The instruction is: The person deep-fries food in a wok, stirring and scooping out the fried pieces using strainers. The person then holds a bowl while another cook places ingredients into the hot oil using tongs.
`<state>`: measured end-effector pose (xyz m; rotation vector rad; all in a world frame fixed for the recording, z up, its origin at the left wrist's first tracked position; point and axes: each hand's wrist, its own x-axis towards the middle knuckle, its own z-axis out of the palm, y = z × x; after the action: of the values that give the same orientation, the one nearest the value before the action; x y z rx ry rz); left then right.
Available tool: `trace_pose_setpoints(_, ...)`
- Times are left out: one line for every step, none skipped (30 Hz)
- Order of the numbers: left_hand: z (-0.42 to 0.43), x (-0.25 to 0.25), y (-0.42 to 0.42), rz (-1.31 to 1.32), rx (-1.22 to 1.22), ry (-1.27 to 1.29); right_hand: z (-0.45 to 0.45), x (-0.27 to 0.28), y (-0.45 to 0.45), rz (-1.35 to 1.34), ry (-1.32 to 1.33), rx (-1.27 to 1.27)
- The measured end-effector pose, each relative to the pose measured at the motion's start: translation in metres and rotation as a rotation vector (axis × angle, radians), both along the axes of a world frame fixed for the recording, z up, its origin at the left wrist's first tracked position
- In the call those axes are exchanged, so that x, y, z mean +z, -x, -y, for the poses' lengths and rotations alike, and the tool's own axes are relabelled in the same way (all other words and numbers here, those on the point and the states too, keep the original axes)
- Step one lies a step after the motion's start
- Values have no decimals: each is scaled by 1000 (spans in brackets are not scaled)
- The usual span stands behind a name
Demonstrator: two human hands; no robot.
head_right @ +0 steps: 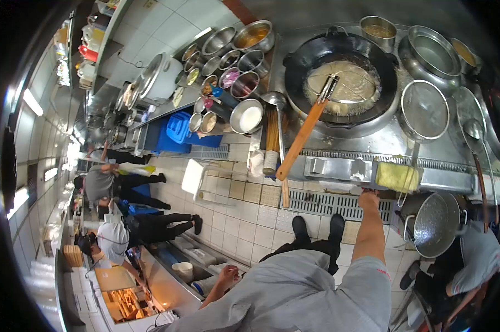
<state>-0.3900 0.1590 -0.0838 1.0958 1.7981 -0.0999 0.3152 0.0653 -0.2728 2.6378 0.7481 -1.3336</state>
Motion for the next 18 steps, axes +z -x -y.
trace_pose_setpoints(1,-4,9,13,3,36,-2,23,-2,-35,42,-17)
trace_pose_setpoints(4,3,4,-13,11,10,-4,34,-4,-11,55,10)
trace_pose_setpoints(11,13,-7,-39,19,-11,-2,43,-5,13,71,37)
trace_pose_setpoints(17,27,-20,-66,26,-28,-1,46,-4,38,91,63)
trace_pose_setpoints(20,34,-27,-74,19,-32,1,44,-2,52,75,74)
trace_pose_setpoints(23,38,-34,-80,9,-34,4,42,-1,68,61,82)
trace_pose_setpoints(24,38,-38,-82,-4,-37,6,41,-2,89,46,87)
trace_pose_setpoints(26,31,-38,-69,7,-27,6,43,-4,98,48,102)
trace_pose_setpoints(27,23,-34,-59,19,-16,5,46,-2,104,50,117)
trace_pose_setpoints(29,18,-31,-51,29,-6,5,47,0,108,52,132)
trace_pose_setpoints(29,21,-35,-75,-39,-1,5,43,0,100,51,113)
trace_pose_setpoints(27,23,-39,-97,-109,3,5,36,0,94,49,93)
trace_pose_setpoints(26,26,-43,-121,-181,8,6,33,-1,86,48,72)
trace_pose_setpoints(27,29,-48,-119,-148,0,6,36,-1,57,56,61)
trace_pose_setpoints(29,31,-54,-115,-116,-8,4,42,-3,30,65,49)
trace_pose_setpoints(30,33,-58,-111,-84,-15,4,45,-3,2,74,36)
trace_pose_setpoints(30,35,-61,-109,-96,-10,5,45,-3,17,61,35)
trace_pose_setpoints(30,36,-64,-107,-107,-4,6,44,-2,31,48,35)
